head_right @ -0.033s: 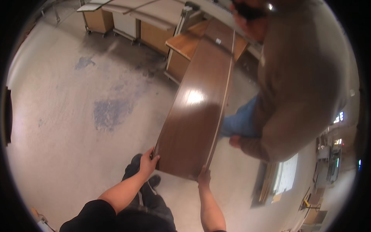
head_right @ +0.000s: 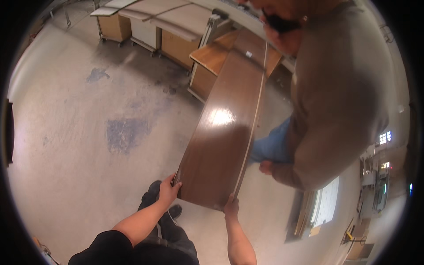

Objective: The person heats a strip of edge banding with a heat gun, then presses it onto the edge of a wooden panel. They repeat this process on multiple panels, walking between workstations and stacking finished pieces.

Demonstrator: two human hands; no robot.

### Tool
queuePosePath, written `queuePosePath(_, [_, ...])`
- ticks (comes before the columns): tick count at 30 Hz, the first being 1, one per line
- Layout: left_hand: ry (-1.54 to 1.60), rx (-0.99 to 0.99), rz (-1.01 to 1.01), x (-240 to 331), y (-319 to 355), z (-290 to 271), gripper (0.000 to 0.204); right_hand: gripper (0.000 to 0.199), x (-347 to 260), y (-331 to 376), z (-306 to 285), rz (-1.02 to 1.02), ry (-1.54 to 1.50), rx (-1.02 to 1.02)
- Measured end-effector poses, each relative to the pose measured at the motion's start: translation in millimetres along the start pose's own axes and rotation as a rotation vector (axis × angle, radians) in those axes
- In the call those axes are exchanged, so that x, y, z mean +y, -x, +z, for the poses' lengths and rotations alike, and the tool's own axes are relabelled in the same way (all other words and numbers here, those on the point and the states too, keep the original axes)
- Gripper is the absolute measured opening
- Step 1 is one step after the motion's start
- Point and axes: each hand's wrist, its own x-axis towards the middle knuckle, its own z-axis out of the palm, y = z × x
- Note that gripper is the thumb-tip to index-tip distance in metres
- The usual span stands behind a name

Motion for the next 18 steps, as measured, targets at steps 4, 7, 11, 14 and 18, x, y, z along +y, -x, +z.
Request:
queuePosePath(4, [-0.062,0.118,0.035,13.8,4.1,-1.7,0.042,0.075,-14.5,6.8,-6.8,0.119,-0.172,-0.117])
queuePosePath(7, [-0.113,0.134,0.024,14.4,10.8,-0.7,0.038,0.078,-1.2,0.2,-1.9,0.030,-0.091,-0.053])
queuePosePath(11, [-0.242,0.207,0.020,10.3,17.0,4.7,0.036,0.084,25.7,-19.1,10.7,0.008,-0.040,-0.024])
queuePosePath(14, [-0.293,0.197,-0.037,9.9,15.8,4.8,0.040,0.077,33.2,-23.3,13.1,0.043,-0.205,-0.076])
queuePosePath(18, [-0.289,0.146,-0.060,6.8,8.1,-0.1,0.035,0.071,28.9,-13.2,6.3,-0.009,-0.240,-0.123])
